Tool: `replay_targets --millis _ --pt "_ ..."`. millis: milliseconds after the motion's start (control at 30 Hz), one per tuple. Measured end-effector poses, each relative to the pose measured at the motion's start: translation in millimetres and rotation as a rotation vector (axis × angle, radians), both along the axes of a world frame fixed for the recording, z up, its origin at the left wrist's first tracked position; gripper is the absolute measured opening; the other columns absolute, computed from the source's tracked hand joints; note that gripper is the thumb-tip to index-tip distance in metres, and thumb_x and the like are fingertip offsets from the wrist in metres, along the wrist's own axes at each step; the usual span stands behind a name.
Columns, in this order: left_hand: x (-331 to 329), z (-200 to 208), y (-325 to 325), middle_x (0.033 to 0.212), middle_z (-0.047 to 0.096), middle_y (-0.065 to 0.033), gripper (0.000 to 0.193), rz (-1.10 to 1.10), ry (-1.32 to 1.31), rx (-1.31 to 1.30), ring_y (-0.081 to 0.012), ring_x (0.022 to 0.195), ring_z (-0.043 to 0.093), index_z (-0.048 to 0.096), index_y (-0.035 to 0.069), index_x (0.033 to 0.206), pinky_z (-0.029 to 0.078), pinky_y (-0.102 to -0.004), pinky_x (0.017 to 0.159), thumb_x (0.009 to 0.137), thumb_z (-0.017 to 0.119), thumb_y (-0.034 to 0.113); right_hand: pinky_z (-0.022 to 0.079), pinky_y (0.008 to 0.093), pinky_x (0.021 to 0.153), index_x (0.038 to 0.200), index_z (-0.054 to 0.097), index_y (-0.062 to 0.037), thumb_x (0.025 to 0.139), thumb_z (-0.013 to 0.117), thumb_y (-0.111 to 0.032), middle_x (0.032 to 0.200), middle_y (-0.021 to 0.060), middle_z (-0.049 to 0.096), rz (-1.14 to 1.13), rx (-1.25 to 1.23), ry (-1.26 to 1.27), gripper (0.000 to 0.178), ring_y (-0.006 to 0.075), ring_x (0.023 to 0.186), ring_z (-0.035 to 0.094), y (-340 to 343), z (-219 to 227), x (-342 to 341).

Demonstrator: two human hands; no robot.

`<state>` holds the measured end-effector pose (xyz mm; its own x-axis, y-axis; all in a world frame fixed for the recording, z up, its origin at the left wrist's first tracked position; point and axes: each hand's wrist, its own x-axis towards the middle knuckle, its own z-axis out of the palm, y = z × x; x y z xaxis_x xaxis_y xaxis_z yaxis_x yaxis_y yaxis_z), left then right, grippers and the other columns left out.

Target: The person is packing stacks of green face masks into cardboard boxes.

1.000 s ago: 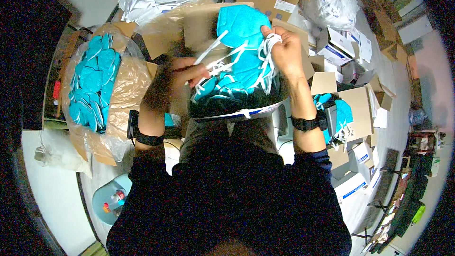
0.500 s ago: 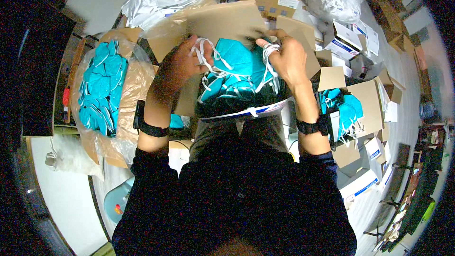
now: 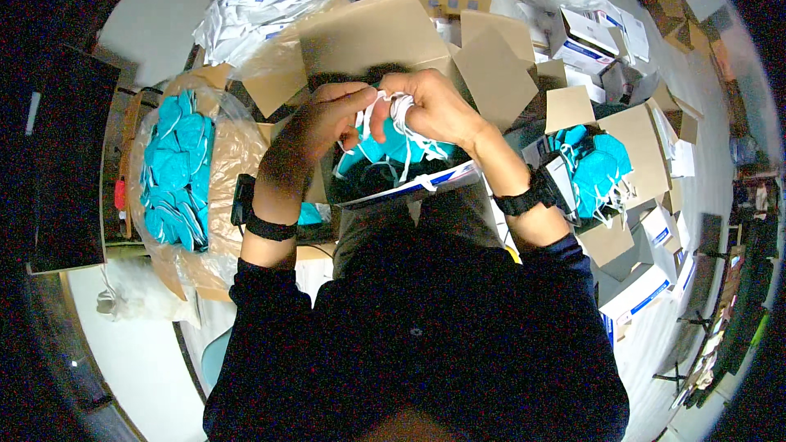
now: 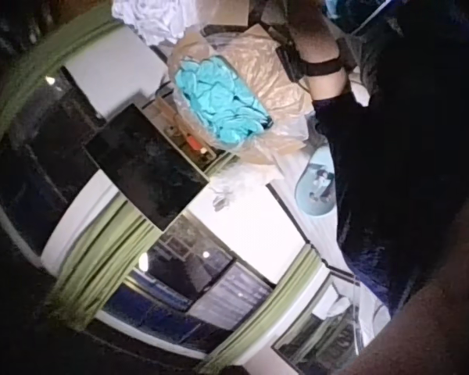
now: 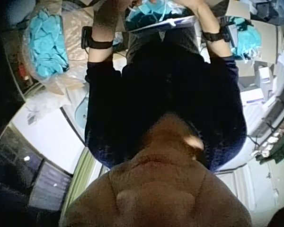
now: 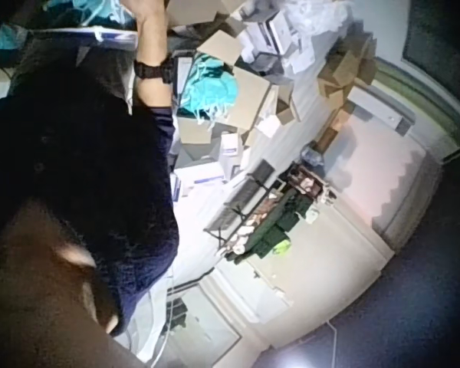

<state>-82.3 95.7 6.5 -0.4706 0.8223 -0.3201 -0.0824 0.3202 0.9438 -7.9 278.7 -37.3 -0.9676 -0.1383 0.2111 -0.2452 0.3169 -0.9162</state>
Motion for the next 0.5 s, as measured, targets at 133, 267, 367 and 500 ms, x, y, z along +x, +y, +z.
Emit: replay_targets --millis 133,267,367,500 --pt "5 -18 7 0.072 0.06 -0.0048 0.036 0.065 -0.047 0.1 -0.0091 0.061 0.053 0.061 0.005 0.084 0.042 -0.0217 0.05 0.098 0.044 0.033 0.047 0.0257 0.069 0.086 0.065 -0.002 0.081 0.048 0.006 0.079 0.0092 0.068 -0.3 -0.212 0.026 0.02 0.0182 0.074 0.061 6 -13 -5" --pt "3 -40 21 0.073 0.059 -0.0044 0.034 0.064 0.097 0.111 -0.0093 0.066 0.056 0.058 0.006 0.084 0.042 -0.0218 0.049 0.099 0.042 0.032 0.048 0.0237 0.067 0.091 0.059 -0.0023 0.093 0.042 -0.005 0.083 0.0105 0.066 -0.346 -0.872 -0.165 0.018 0.0156 0.073 0.061 1 -6 -11" --pt "11 -47 34 0.07 0.058 -0.0024 0.033 0.079 0.213 0.15 -0.0085 0.061 0.054 0.055 0.006 0.082 0.04 -0.0212 0.046 0.1 0.039 0.029 0.047 0.0292 0.054 0.09 0.058 -0.0022 0.089 0.033 -0.002 0.073 0.009 0.061 -0.41 -1.218 -0.331 0.025 0.0176 0.058 0.056 8 -3 -17" --pt "39 -52 40 0.066 0.056 -0.0019 0.034 0.143 0.225 0.174 -0.0081 0.051 0.048 0.053 0.006 0.077 0.036 -0.021 0.042 0.1 0.038 0.026 0.041 0.0273 0.044 0.083 0.057 -0.0048 0.091 0.033 -0.009 0.064 0.0035 0.051 -0.495 -1.275 -0.372 0.026 0.0145 0.05 0.046 40 -27 -40"
